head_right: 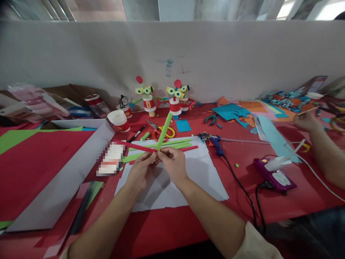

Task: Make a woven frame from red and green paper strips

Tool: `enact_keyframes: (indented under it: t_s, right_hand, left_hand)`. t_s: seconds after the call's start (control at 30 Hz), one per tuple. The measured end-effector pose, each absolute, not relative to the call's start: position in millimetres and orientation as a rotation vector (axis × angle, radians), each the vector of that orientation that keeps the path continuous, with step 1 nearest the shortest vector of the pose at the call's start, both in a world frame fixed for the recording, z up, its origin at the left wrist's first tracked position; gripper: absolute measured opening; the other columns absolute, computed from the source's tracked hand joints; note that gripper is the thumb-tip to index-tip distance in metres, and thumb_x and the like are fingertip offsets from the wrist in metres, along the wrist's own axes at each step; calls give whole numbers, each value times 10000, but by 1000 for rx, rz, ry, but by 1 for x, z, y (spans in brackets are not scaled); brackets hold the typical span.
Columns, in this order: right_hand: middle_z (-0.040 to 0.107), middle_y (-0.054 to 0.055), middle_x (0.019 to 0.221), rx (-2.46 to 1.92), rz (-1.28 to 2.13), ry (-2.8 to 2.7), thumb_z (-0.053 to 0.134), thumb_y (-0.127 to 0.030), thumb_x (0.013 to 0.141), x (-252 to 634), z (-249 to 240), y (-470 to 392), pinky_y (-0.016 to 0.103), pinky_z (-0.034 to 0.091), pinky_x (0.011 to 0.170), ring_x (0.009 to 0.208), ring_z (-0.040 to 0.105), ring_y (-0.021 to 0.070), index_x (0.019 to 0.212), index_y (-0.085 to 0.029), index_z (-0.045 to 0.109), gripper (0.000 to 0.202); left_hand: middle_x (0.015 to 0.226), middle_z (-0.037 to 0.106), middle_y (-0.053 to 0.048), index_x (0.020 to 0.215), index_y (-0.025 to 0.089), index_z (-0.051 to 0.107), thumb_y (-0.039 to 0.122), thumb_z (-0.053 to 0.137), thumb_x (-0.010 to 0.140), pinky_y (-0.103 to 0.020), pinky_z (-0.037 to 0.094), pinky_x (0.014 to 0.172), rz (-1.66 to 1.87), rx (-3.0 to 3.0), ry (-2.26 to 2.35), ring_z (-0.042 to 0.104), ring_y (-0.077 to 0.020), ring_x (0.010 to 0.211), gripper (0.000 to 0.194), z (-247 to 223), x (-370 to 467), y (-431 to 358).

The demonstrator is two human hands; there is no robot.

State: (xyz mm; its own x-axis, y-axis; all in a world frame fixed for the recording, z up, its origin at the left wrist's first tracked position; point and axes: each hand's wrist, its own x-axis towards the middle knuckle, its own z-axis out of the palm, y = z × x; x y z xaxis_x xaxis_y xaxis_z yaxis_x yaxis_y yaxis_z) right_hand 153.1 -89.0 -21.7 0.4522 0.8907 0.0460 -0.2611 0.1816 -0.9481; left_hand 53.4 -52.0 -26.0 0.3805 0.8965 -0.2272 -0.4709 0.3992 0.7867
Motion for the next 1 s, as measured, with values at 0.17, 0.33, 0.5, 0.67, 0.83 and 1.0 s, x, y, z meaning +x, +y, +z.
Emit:
enact_keyframes:
  t_s: [0.17,0.33,0.5,0.67,0.83,1.0]
  right_hand:
    - [677,-17,652,-1096,998,-644,746,-278,611,149,-20,-90,308,528,639,581,618,142,759,-197,647,195]
    - [660,-30,706,-1144,938,-821,709,-213,645,154,-16,-93,283,507,621,607,619,138,813,-218,595,202]
    - [635,-10,765,-1253,537,-1095,684,-184,694,159,-14,-95,277,482,687,719,603,151,764,-223,651,87]
    - [640,10,784,-1196,391,-1241,666,-178,740,159,-14,-95,283,472,727,784,607,166,793,-235,684,80]
    - [617,4,704,-1241,382,-1234,640,-175,757,157,-13,-96,288,450,696,722,578,168,696,-240,673,95]
    - [594,-18,694,-1190,727,-962,643,-232,718,160,-12,-93,277,426,662,674,541,155,683,-226,622,41]
  left_hand:
    - [585,624,22,633,139,682,218,849,478,-184,438,575,941,578,779,538,-67,555,241,-28,50,-46]
    - [599,626,10,632,138,660,151,789,580,-177,472,535,907,446,782,555,-75,540,139,-24,48,-42]
    - [556,596,-3,640,124,643,76,668,704,-147,474,483,807,307,808,540,-61,492,84,-18,45,-42]
    - [530,578,0,632,119,641,32,627,720,-124,462,449,788,361,831,538,-57,470,124,-16,45,-43]
    - [540,599,-14,621,106,651,58,674,692,-122,455,452,813,463,859,564,-68,498,89,-17,47,-45]
    - [560,610,-16,619,116,650,88,694,692,-128,453,460,824,468,861,561,-67,499,90,-15,46,-46]
